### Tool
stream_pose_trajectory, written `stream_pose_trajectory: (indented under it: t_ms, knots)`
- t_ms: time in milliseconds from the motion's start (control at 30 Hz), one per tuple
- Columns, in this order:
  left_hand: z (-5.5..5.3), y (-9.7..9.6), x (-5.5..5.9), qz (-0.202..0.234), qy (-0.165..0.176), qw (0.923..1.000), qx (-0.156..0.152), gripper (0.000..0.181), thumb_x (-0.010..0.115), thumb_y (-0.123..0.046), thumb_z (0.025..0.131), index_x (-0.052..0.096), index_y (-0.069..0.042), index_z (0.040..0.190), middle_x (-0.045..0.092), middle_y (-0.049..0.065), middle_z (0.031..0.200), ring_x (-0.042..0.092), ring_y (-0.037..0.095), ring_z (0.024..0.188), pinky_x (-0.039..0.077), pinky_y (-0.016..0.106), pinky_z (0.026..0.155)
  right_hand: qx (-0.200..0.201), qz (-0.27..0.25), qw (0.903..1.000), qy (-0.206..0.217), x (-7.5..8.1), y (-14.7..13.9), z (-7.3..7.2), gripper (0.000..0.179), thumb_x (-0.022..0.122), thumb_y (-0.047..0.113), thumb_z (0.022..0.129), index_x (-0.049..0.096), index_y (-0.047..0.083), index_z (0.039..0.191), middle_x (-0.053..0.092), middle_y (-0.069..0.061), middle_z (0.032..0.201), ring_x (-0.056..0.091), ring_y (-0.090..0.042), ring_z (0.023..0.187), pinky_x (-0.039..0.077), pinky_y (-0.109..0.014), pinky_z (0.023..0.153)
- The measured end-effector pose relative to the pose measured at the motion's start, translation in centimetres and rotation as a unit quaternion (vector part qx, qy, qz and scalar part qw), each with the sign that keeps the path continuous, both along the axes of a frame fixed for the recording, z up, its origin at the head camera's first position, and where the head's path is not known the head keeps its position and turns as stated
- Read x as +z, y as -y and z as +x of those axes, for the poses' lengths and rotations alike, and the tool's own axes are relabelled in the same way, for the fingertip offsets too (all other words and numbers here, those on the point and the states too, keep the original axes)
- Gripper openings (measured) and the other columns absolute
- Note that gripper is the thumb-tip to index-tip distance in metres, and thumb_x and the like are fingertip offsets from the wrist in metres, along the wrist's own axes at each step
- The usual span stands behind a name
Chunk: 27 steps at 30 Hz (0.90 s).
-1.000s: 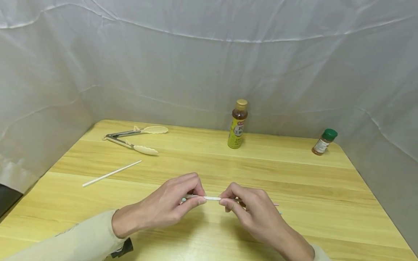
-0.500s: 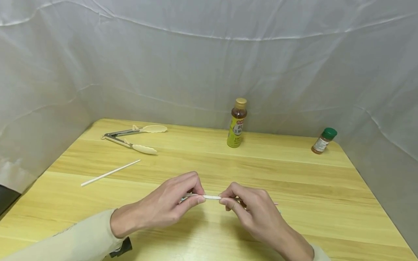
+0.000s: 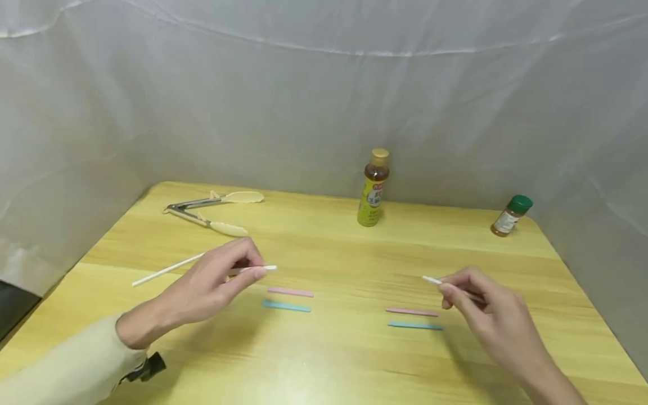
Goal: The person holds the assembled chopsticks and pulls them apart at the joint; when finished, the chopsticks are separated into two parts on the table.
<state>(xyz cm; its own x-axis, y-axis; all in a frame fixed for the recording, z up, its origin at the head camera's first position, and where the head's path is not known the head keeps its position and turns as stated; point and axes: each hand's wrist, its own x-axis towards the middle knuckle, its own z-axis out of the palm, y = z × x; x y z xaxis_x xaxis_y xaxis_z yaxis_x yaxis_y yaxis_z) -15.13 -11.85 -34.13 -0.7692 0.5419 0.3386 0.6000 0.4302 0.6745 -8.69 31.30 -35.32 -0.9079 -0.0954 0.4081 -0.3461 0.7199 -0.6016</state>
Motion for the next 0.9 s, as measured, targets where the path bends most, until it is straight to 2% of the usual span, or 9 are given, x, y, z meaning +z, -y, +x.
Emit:
stream_pose_trajectory:
  t_ms: [100, 233, 367, 433, 533, 700, 900]
  knots:
    - [-0.5, -0.5, 0.4, -0.023, 0.005, 0.9997, -0.009, 0.006, 0.068, -0.022, 0.11, 0.066, -0.023, 0.104, 0.058, -0.01, 0.091, 0.052, 0.014, 0.079, 0.045, 0.027, 0.07, -0.011, 0.007, 0.9996, 0.027, 0.0, -1.5, -0.5, 0.014, 0.071, 0.009, 0.107, 0.072, 0.022, 0.11, 0.076, 0.01, 0.09, 0.068, 0.001, 0.08, 0.044, -0.018, 0.059]
    - [-1.5, -1.0, -0.2, -0.04, 0.027, 0.9988, 0.0, 0.007, 0.066, -0.027, 0.111, 0.068, -0.022, 0.106, 0.064, -0.01, 0.097, 0.054, 0.015, 0.082, 0.048, 0.029, 0.074, 0.004, 0.014, 0.9986, 0.051, -0.6, -1.6, -1.9, 0.01, 0.07, 0.015, 0.108, 0.073, 0.022, 0.115, 0.077, 0.006, 0.098, 0.067, -0.001, 0.084, 0.049, -0.014, 0.067]
    - [-2.3, -1.4, -1.0, -0.063, 0.05, 0.9967, 0.001, 0.012, 0.063, -0.03, 0.113, 0.07, -0.02, 0.11, 0.068, -0.01, 0.105, 0.056, 0.013, 0.086, 0.05, 0.03, 0.079, 0.029, 0.038, 0.9981, 0.037, -1.4, -1.9, -2.9, 0.01, 0.072, 0.015, 0.107, 0.076, 0.02, 0.114, 0.073, 0.003, 0.104, 0.064, 0.001, 0.088, 0.049, -0.006, 0.08]
    - [-2.7, -1.6, -1.3, -0.074, 0.053, 0.9958, -0.001, 0.012, 0.063, -0.029, 0.113, 0.07, -0.019, 0.113, 0.068, -0.01, 0.107, 0.056, 0.014, 0.084, 0.05, 0.03, 0.077, 0.04, 0.053, 0.9975, 0.021, -1.9, -2.1, -3.4, 0.012, 0.073, 0.011, 0.106, 0.078, 0.019, 0.113, 0.072, 0.003, 0.106, 0.063, 0.004, 0.096, 0.047, -0.002, 0.088]
    - [-3.1, -1.8, -1.8, -0.088, 0.053, 0.9947, -0.002, 0.012, 0.062, -0.025, 0.113, 0.07, -0.017, 0.115, 0.067, -0.009, 0.107, 0.054, 0.015, 0.081, 0.048, 0.03, 0.073, 0.054, 0.066, 0.9963, 0.013, -2.5, -2.4, -3.9, 0.015, 0.074, 0.008, 0.104, 0.078, 0.019, 0.113, 0.07, 0.004, 0.105, 0.061, 0.005, 0.094, 0.047, -0.004, 0.084]
    - [-3.7, -2.4, -2.3, -0.108, 0.058, 0.9924, -0.014, 0.015, 0.061, -0.023, 0.113, 0.072, -0.016, 0.121, 0.07, -0.009, 0.113, 0.058, 0.012, 0.091, 0.051, 0.031, 0.083, 0.062, 0.076, 0.9946, 0.036, -3.1, -2.5, -4.4, 0.015, 0.075, 0.007, 0.103, 0.078, 0.018, 0.113, 0.071, 0.005, 0.104, 0.061, 0.002, 0.088, 0.05, -0.012, 0.076]
    - [-4.4, -3.2, -2.9, -0.135, 0.033, 0.9898, -0.03, 0.014, 0.064, -0.022, 0.112, 0.074, -0.017, 0.12, 0.072, -0.007, 0.112, 0.059, 0.01, 0.093, 0.052, 0.031, 0.086, 0.078, 0.098, 0.9904, 0.059, -3.4, -2.0, -4.9, 0.013, 0.08, 0.011, 0.099, 0.078, 0.021, 0.107, 0.071, 0.011, 0.097, 0.062, 0.0, 0.085, 0.054, -0.02, 0.074]
